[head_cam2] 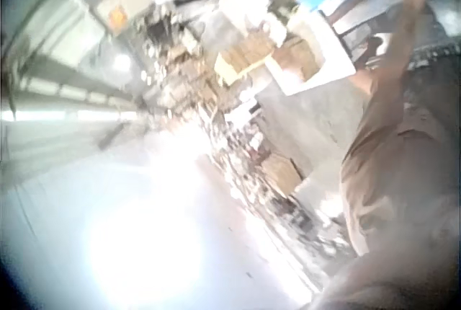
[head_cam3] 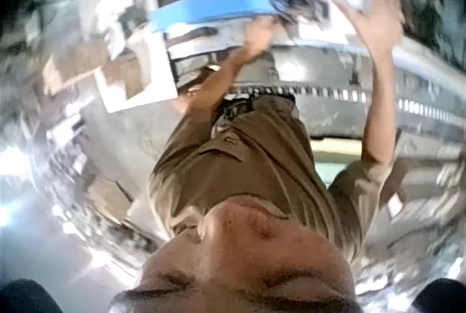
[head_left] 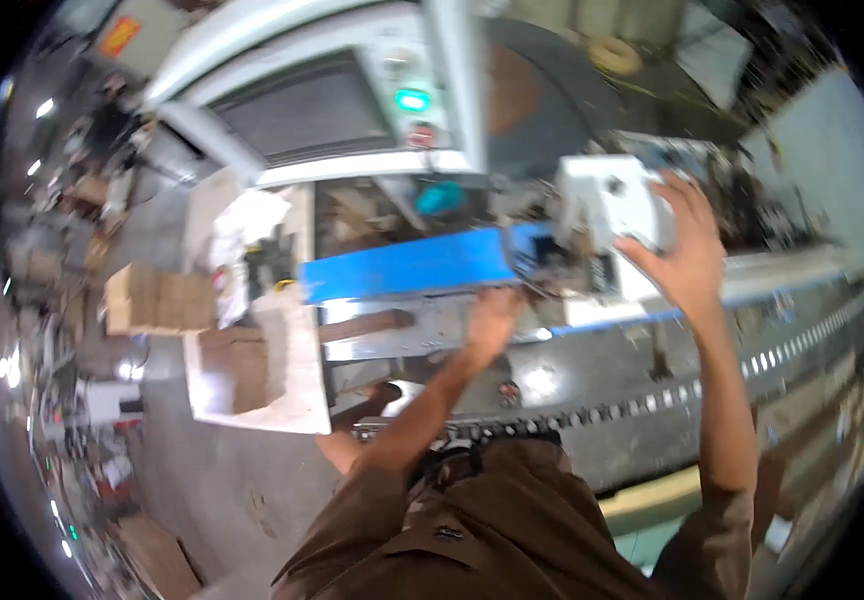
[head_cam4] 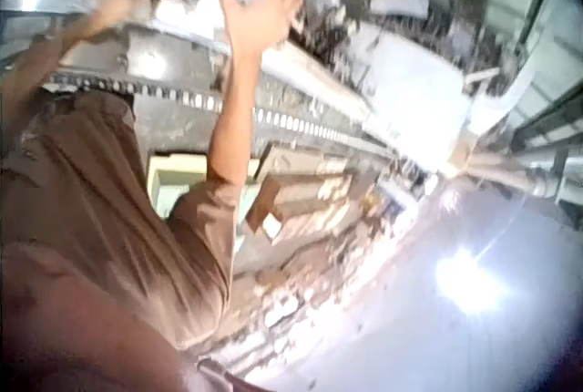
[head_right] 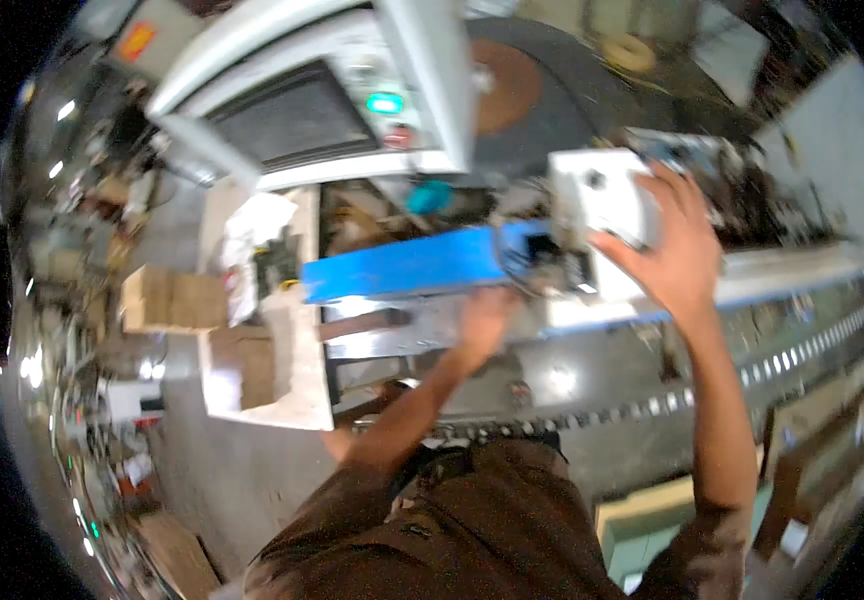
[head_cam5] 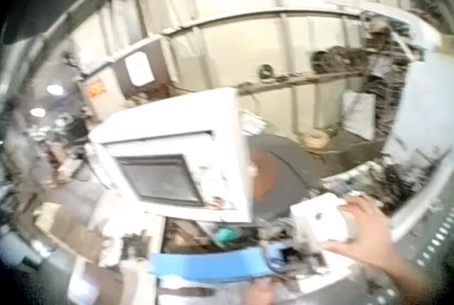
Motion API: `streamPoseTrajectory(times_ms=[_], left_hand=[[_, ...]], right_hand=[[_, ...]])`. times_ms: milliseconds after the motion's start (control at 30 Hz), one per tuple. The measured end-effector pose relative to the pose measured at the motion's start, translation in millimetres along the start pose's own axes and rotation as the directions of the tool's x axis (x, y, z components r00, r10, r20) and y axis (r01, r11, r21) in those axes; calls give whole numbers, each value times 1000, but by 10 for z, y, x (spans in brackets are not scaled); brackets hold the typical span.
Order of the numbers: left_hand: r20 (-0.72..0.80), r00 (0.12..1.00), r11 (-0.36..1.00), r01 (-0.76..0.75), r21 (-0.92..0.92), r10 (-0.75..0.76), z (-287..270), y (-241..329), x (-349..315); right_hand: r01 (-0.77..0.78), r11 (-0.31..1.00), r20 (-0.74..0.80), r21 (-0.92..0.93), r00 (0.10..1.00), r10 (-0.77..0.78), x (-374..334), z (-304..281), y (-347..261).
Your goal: The person operates a machine to process small wooden blocks. They pick up blocks from a stack, place them into the machine's feed slot, and press a button to activate the machine. The processed blocks are then collected and stacked on a nearby table.
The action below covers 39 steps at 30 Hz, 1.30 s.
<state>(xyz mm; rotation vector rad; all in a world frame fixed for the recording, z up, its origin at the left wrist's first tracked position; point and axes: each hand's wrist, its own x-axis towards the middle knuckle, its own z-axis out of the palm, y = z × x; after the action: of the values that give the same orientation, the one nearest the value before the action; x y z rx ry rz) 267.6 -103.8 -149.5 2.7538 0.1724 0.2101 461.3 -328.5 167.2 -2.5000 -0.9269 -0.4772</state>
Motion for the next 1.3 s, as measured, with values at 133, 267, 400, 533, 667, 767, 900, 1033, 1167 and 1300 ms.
streamPoseTrajectory(times_ms=[133, 267, 400, 533, 667, 767, 900, 1033, 1167, 1300], left_hand=[[21, 988, 958, -156, 240, 155, 73, 229, 170], [-243, 968, 990, -27, 139, 60, 194, 275, 189], [-369, 928, 997, 65, 45, -44, -46, 138, -179], [-411, 896, 982, 188, 3, -170, -896, -182, -879], [-583, 755, 921, 388, 28, -300, -1881, -792, -1245], [-467, 847, 936, 338, 101, -256, -2171, -1018, -1363], [-290, 936, 950, 257, 176, -199, -2074, -1171, -1499], [-255, 955, 931, 223, 291, -149, -2066, -1350, -1547], [-239, 955, 914, 250, 318, -178, -2236, -1171, -1443], [-349, 919, 967, 233, 107, -182, -2401, -604, -1214]], right_hand=[[-53, 995, 50, 81, 998, 49, -42, -26, 29], [-69, 997, 102, 41, 993, 64, -44, -7, 53], [-59, 998, 95, 12, 994, 58, -54, 2, 73], [-54, 998, 88, -6, 995, 55, -71, 50, 116], [-69, 998, 87, -12, 994, 70, -85, 64, 137], [-69, 998, 94, -2, 993, 69, -69, 54, 144], [-57, 998, 94, 9, 994, 56, -54, 90, 185], [-63, 998, 104, 11, 993, 62, -32, 83, 128], [-56, 998, 105, -2, 993, 56, -62, 92, 203], [-70, 997, 100, -32, 992, 73, -73, 89, 170]])
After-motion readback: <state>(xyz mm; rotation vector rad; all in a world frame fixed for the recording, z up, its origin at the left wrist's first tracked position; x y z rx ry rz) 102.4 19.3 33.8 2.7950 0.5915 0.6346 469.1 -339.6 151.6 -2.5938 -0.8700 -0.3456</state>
